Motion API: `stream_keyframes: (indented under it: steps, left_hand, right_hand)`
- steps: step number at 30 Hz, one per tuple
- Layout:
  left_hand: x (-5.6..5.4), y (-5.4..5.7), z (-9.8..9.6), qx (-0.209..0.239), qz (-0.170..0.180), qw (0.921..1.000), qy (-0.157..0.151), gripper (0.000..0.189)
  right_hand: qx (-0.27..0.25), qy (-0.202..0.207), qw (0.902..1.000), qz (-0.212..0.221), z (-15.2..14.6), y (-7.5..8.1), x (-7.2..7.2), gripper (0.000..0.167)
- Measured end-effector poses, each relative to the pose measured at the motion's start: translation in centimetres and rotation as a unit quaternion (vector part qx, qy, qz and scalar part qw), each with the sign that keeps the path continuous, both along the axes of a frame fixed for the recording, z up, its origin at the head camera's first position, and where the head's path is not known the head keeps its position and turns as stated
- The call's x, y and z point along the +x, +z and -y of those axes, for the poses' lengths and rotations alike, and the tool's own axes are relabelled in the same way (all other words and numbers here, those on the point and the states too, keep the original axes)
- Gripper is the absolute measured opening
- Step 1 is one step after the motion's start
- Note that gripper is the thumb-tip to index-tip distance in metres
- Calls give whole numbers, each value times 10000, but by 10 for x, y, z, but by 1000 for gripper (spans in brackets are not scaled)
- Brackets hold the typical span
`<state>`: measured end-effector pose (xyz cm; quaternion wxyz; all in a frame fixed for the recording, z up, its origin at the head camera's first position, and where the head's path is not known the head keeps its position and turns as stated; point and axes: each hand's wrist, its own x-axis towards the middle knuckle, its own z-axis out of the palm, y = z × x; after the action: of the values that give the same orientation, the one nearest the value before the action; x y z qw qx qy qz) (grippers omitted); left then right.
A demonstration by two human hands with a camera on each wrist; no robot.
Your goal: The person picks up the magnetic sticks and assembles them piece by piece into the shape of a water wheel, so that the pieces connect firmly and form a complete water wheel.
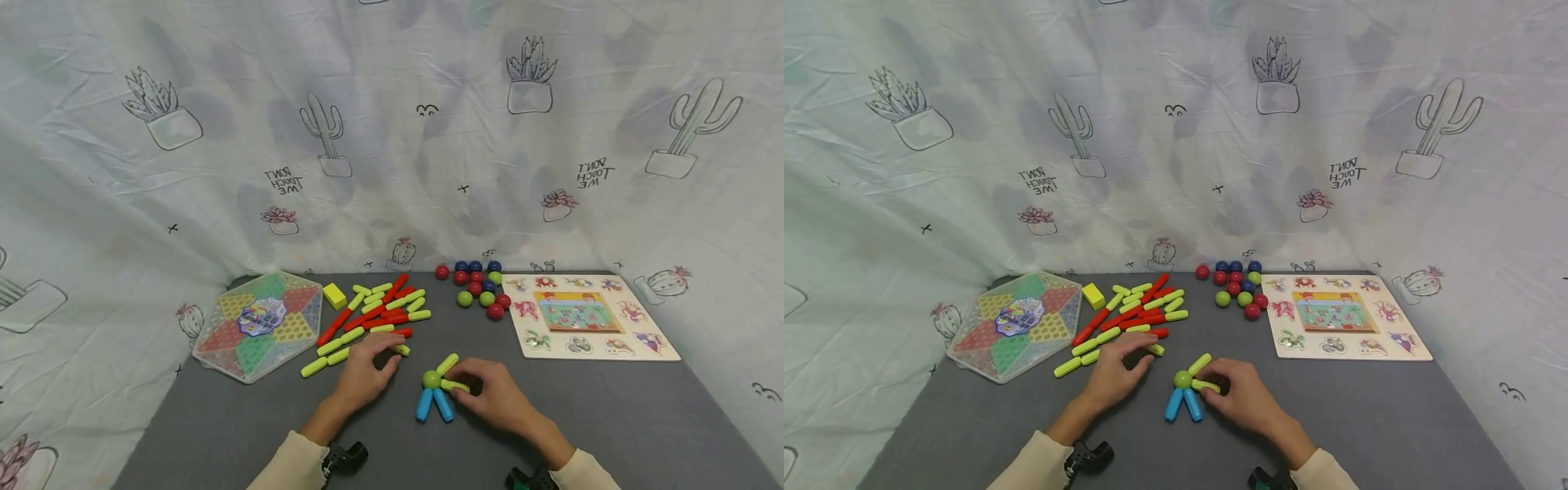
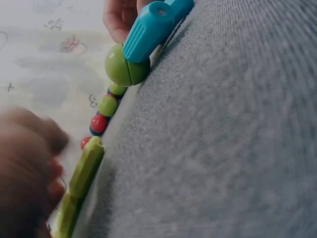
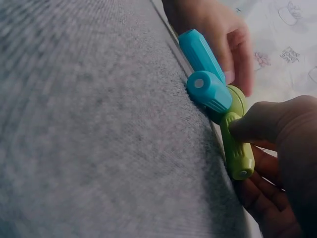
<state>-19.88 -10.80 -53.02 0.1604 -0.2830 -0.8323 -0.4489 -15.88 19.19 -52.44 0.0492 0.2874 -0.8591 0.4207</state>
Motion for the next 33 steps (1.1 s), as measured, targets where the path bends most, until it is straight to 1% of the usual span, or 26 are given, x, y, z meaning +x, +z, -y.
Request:
stream_keyframes:
  steps: [1,3,5,7,8,10,12,14,15,17,19,22,25,29,31,33]
  left_hand:
    - [0,0,0,-254,-64,9996,56,33]
    - [1,1,0,-642,-82,9978,120,32]
    - [2,1,1,-820,-90,9965,163,28]
    - [3,1,1,-863,-64,9961,149,23]
    - [3,0,1,-857,-55,9963,102,21]
    - [3,-1,1,-767,-42,9970,-126,19]
    - [3,-2,1,-601,57,9968,-519,17]
    - [4,-3,0,-437,182,9948,-902,16]
    - [4,-3,-1,-378,245,9934,-1059,16]
    - [5,-3,-2,-285,410,9906,-1274,15]
    - [6,-3,-4,-267,483,9885,-1405,15]
    - [8,-3,-7,-254,694,9851,-1551,14]
    - [9,-2,-10,-240,830,9840,-1556,15]
    - [11,-2,-13,-241,842,9850,-1489,15]
    - [13,-1,-15,-258,824,9840,-1560,15]
    - [14,-2,-17,-271,825,9821,-1670,15]
  right_hand:
    - [-38,-1,10000,17,0,-1,0,25]
    - [-77,-17,9999,67,-1,-2,0,24]
    - [-92,-17,9999,123,-1,-2,-1,23]
    - [-110,-17,9998,193,-2,-2,-1,22]
    - [-112,-26,9997,228,-2,-2,-1,21]
    - [-107,-36,9996,264,-2,-2,-1,20]
    - [-109,-41,9995,285,-2,-2,-2,20]
    - [-104,-49,9995,278,-1,-3,-2,20]
    - [-101,-54,9996,270,-1,-3,-2,20]
    - [-107,-63,9996,251,-1,-4,-2,21]
    - [-115,-67,9997,223,-1,-4,-2,21]
    - [-129,-76,9997,169,-1,-3,-1,21]
    - [-121,-175,9998,11,1,-2,-1,23]
    - [-109,-471,9978,-447,5,-1,1,26]
    - [-115,-552,9961,-680,9,0,2,27]
    - [-68,-541,9945,-890,12,0,4,27]
